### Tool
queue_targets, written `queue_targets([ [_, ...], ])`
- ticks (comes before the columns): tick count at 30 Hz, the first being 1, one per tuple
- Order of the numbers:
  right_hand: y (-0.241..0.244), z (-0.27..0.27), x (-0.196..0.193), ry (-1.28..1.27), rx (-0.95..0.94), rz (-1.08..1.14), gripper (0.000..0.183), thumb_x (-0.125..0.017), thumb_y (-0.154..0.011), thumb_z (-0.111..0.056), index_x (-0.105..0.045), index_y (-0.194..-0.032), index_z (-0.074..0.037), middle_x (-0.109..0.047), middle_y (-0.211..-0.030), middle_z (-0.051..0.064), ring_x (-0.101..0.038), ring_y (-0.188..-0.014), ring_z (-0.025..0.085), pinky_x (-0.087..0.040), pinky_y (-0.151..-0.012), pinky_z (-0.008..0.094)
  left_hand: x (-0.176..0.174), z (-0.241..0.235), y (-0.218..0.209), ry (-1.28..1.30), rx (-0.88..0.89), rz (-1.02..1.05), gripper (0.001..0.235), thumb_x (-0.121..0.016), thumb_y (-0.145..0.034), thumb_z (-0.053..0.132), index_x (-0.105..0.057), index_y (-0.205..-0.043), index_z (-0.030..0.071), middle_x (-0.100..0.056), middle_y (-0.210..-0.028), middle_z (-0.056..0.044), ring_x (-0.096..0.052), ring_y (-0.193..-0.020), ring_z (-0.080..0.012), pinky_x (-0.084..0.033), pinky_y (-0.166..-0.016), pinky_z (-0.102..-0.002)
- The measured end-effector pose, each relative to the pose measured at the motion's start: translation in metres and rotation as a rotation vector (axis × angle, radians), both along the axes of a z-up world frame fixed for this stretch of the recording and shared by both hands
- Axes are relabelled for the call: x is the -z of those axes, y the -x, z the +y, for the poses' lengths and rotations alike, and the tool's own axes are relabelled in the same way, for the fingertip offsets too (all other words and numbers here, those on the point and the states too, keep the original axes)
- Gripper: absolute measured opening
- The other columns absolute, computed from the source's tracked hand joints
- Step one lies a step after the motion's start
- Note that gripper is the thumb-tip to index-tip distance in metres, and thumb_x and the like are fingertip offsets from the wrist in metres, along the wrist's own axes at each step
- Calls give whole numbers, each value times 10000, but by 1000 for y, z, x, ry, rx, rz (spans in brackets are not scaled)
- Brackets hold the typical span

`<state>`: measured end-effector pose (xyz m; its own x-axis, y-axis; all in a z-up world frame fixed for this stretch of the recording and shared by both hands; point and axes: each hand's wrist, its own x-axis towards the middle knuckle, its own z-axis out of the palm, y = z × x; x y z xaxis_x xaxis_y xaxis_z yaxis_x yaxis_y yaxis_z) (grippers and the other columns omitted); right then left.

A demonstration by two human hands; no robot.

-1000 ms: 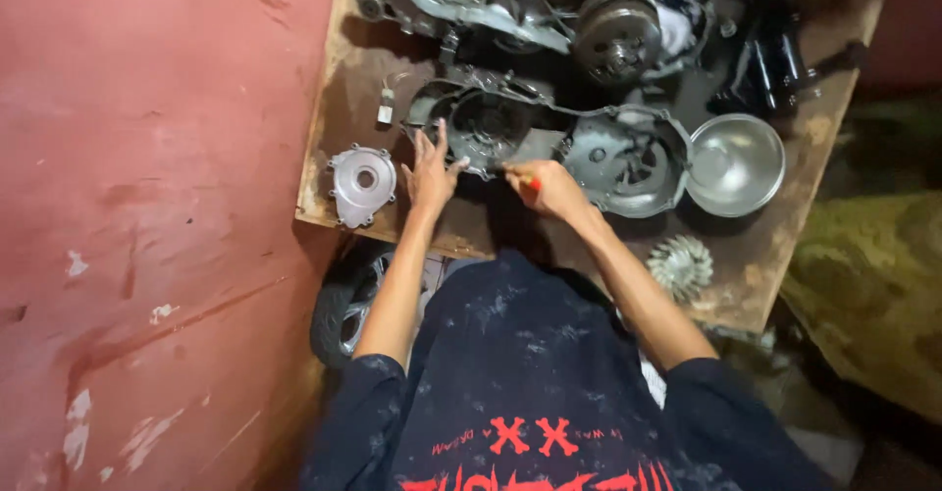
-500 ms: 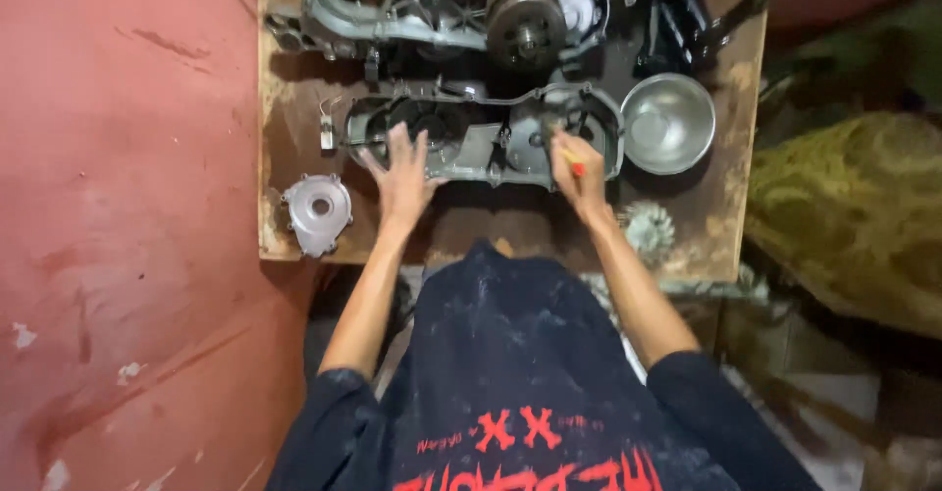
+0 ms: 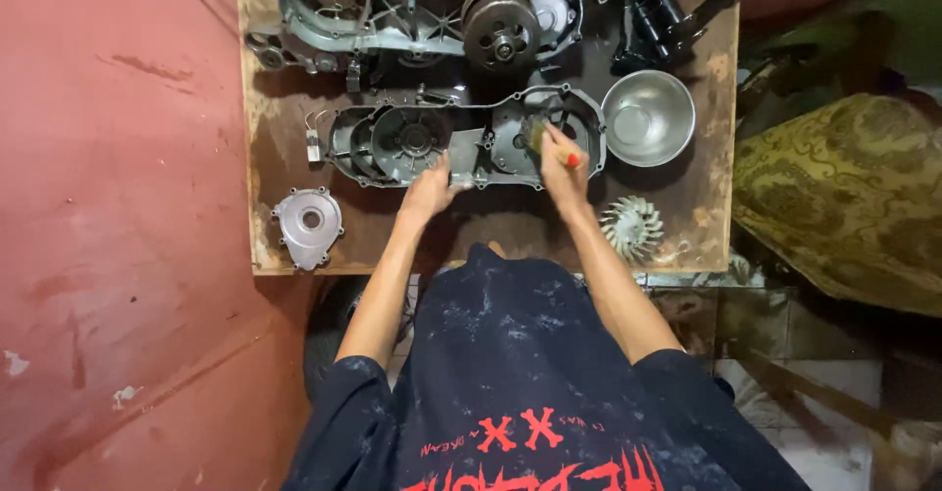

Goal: Cleaning grease and grime from motorcycle engine components using a brush and solvent.

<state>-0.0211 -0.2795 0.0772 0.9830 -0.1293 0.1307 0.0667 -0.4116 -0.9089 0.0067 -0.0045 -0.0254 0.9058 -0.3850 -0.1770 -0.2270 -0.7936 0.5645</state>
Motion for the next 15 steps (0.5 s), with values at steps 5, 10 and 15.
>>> queue_targets([
  [5,-1,1,-12,103,-180,-24,287,-635,-1035,-170,-722,-1242,9,-768,-1066,158,-716,-907,164,-563,-802,310,-23,-10,-2,-77,-29,119,834,-729,-931,454,-386,-1477,-75,-622,-1300,-312,-642,-1141,-465,-547,-937,-507],
  [10,-9,5,-7,-82,32,115,301,-593,-1063,-165,-694,-1291,3,-779,-1077,122,-695,-901,126,-555,-759,297,4,-4,-1,-18,-40,-1,867,-751,-893,436,-394,-1466,-108,-622,-1272,-329,-653,-1104,-465,-552,-911,-501],
  [15,-12,-11,3,64,-202,37,302,-604,-1066,-140,-704,-1318,-8,-726,-897,58,-610,-726,103,-497,-646,261,-17,-13,1,-33,-147,103,844,-764,-864,456,-436,-1477,-24,-651,-1232,-299,-660,-1065,-463,-543,-891,-515],
])
